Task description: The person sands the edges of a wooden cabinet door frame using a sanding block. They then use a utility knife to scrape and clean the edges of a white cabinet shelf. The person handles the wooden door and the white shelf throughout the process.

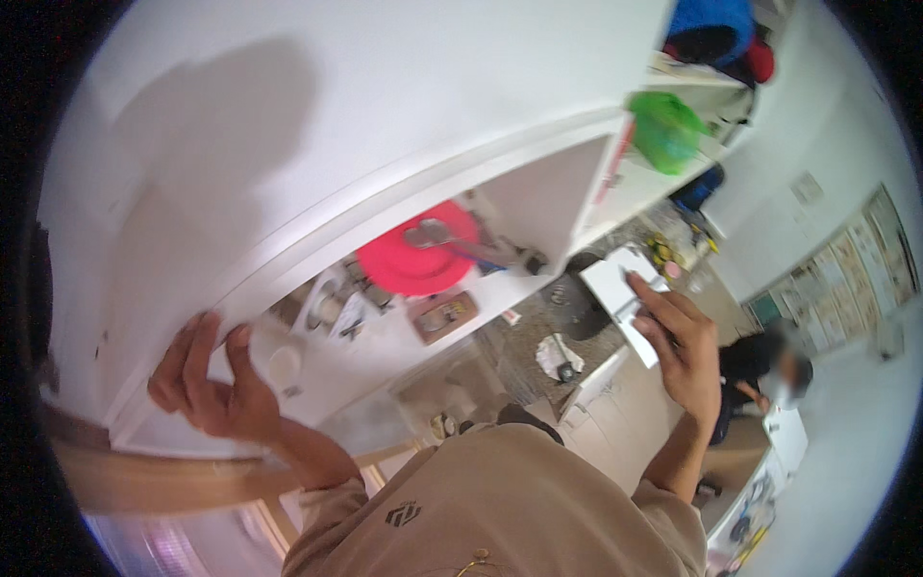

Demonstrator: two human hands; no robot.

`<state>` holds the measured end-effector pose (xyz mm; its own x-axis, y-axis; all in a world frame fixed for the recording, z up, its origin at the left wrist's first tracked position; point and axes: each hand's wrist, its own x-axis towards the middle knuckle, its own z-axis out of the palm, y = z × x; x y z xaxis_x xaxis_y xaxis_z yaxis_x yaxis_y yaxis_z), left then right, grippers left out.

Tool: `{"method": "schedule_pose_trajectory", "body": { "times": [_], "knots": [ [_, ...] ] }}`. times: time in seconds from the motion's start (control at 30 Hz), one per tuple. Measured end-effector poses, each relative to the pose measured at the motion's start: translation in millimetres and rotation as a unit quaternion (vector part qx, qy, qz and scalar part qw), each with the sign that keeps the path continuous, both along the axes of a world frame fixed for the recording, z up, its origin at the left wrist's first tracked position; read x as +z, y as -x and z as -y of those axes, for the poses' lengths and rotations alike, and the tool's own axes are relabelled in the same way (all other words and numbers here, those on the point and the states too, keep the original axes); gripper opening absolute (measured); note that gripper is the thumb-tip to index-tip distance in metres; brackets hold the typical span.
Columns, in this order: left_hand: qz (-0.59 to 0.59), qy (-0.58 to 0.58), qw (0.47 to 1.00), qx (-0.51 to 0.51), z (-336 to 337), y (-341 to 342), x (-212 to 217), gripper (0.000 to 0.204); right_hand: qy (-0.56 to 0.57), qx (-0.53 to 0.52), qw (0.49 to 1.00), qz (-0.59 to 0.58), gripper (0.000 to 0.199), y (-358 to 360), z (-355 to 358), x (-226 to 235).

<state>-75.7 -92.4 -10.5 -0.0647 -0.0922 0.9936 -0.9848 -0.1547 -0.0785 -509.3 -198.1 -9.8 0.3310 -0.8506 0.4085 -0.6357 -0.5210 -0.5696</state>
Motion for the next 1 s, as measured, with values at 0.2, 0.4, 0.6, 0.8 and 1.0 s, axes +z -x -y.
{"method": "schedule_pose_trajectory", "body": {
  "times": [0.2,0.4,0.6,0.8,1.0],
  "knots": [
    [-0.015,-0.034,0.997,0.060,36.5,56.8,1.1,0.028,0.103,0.002,0.993,-0.058,0.047,24.9,17.4,14.1],
    [0.025,0.031,0.999,0.031,63.6,52.6,-3.6,0.027,0.102,-0.027,0.994,-0.026,0.049,33.9,42.3,34.9],
    [-0.004,0.002,1.000,0.025,60.9,61.4,1.1,0.024,0.128,-0.033,0.991,-0.011,0.046,43.6,60.5,37.4],
    [-0.004,-0.163,0.986,-0.037,111.1,166.4,27.7,0.039,0.199,-0.006,0.978,-0.060,0.045,47.8,83.8,57.1],
    [0.036,-0.216,0.970,-0.106,167.0,212.9,45.9,0.049,0.214,0.043,0.974,-0.066,0.045,43.9,113.1,62.3]
  ]
}}
